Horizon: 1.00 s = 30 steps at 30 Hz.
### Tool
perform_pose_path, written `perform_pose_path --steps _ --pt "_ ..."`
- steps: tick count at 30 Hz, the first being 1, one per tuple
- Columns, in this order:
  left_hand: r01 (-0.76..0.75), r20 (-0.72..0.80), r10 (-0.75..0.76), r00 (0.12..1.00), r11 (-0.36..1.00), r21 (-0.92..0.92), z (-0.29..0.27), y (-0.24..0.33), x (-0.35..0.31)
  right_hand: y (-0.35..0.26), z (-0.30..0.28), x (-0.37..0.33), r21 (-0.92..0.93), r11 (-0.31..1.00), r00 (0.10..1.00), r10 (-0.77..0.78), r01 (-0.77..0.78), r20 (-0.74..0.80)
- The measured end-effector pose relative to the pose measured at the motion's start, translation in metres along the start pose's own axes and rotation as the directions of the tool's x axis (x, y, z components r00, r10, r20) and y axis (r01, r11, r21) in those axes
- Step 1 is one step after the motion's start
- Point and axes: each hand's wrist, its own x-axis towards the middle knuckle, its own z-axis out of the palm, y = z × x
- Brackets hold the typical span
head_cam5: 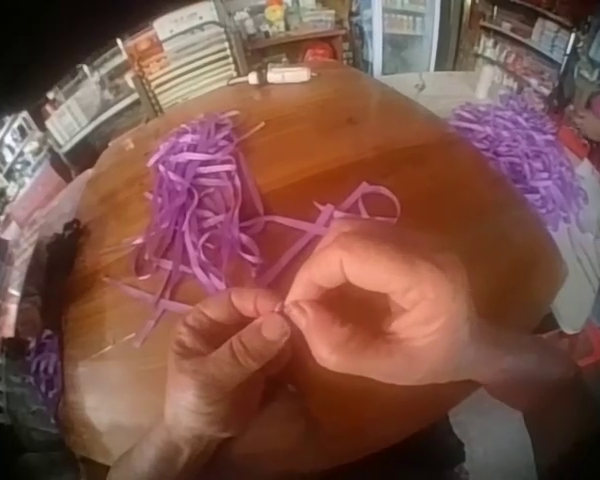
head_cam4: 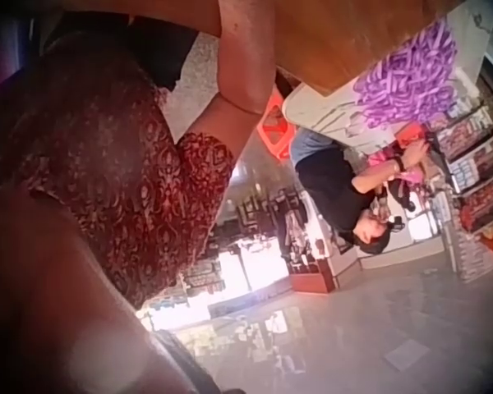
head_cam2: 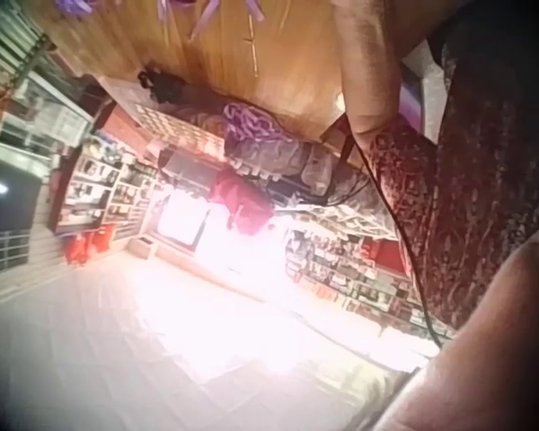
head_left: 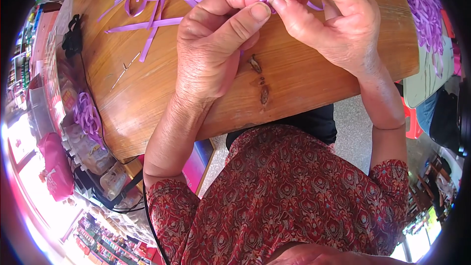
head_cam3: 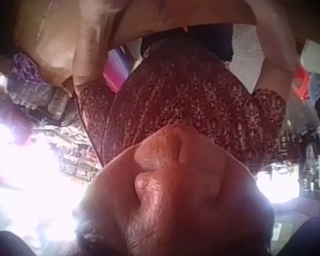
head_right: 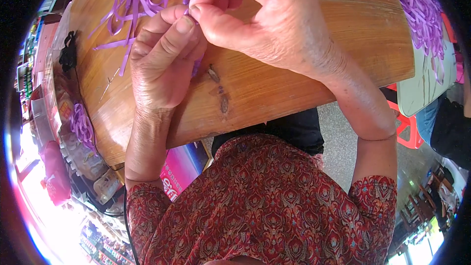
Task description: The person picks up a purple ribbon and rolls one end into a small cylinder by hand. They then insert the rolled end into a plastic clasp, repeating this process with several more ribbons from the pile on the table.
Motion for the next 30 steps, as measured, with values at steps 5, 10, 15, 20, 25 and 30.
perform_pose_path --steps 5,10,15,20,25,30 --pt "0.005 -0.029 -0.005 1.0 1.0 0.002 0.007 0.001 -0.002 0.021 0.006 -0.005 0.097 0.991 0.995 -0.092 0.094 -0.028" --pt "0.003 0.041 -0.002 0.999 0.999 -0.039 0.002 0.004 -0.001 0.019 0.006 -0.005 0.211 0.977 0.999 -0.012 0.02 -0.039" --pt "-0.004 -0.038 0.007 0.999 0.997 0.08 0.007 0.006 -0.004 0.002 0.001 -0.002 0.19 0.966 0.983 0.182 -0.175 -0.02" --pt "-0.01 -0.042 0.014 0.999 0.996 0.089 0.007 0.006 -0.003 0.012 0.0 0.0 -0.131 0.964 0.973 -0.231 0.23 0.007" --pt "-0.008 0.004 0.007 1.0 0.997 0.076 0.003 0.006 -0.003 -0.004 -0.003 0.002 -0.065 0.997 0.999 -0.042 0.044 0.032" --pt "-0.021 0.002 0.021 1.0 0.999 0.039 0.0 0.002 -0.001 0.009 -0.002 0.0 -0.059 0.979 0.981 -0.192 0.193 0.024"
